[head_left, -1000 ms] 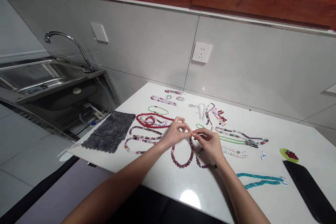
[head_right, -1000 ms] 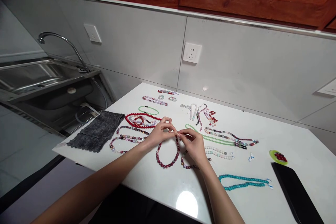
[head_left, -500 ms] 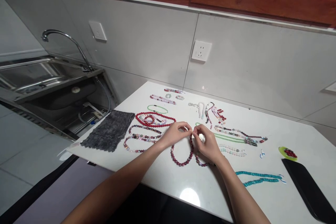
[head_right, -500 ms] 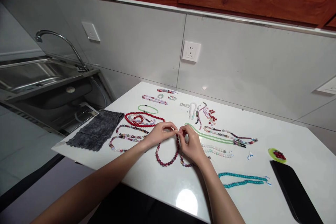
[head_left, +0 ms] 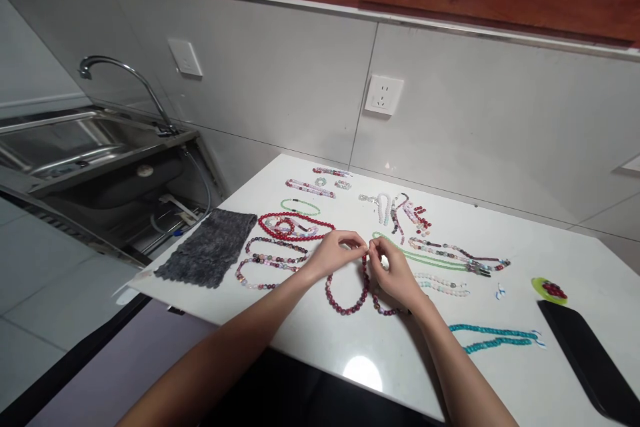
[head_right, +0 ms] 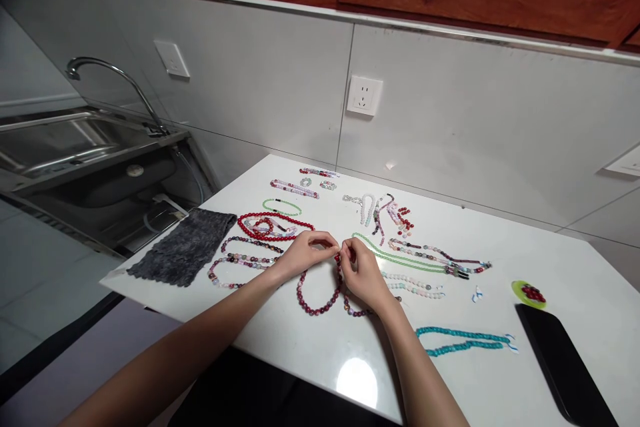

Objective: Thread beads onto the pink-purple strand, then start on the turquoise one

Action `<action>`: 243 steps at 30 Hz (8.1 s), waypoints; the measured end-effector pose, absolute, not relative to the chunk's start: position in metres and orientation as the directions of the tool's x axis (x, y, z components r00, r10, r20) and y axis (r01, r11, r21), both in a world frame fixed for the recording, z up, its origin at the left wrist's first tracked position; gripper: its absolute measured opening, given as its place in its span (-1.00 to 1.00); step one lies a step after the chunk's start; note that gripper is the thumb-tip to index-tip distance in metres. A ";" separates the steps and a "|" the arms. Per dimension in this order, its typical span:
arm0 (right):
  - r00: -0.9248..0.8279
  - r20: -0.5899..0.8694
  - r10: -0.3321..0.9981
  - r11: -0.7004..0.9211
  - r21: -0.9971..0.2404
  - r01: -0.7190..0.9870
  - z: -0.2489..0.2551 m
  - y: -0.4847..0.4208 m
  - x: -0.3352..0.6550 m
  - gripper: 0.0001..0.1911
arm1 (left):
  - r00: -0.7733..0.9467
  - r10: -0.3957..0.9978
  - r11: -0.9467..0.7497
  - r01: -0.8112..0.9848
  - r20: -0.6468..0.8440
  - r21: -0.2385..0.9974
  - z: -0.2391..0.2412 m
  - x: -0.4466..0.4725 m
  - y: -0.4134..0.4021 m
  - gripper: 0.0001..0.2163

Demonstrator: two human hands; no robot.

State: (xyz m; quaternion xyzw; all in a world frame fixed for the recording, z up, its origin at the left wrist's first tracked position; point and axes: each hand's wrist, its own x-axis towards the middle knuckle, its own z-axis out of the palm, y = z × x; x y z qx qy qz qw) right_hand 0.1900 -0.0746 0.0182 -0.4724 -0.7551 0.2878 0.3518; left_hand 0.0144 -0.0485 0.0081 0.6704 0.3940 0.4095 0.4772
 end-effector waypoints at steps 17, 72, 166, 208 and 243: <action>-0.265 0.102 0.959 0.171 -0.952 0.253 0.011 -0.070 0.189 -0.78 | 0.402 0.908 -0.141 0.036 0.115 0.989 0.008 0.013 -0.044 -0.77; -0.200 0.130 0.971 0.168 -0.968 0.188 0.023 -0.071 0.189 -0.67 | 0.355 0.935 0.039 -0.136 0.012 0.990 0.004 0.019 -0.049 -0.57; -0.434 0.613 0.660 0.749 -0.494 0.441 0.013 -0.082 0.191 -0.81 | 0.615 0.735 0.449 -0.128 -0.284 0.884 0.008 0.002 -0.045 -0.75; -0.700 0.590 0.402 0.875 -0.023 0.484 0.011 -0.082 0.194 -0.79 | 0.626 0.668 0.692 -0.322 -0.403 0.647 0.013 0.009 -0.052 -0.80; -0.209 0.139 0.968 0.191 -0.947 0.257 0.022 -0.077 0.182 -0.79 | 0.435 0.889 0.269 -0.245 -0.143 0.931 -0.001 0.007 -0.046 -0.72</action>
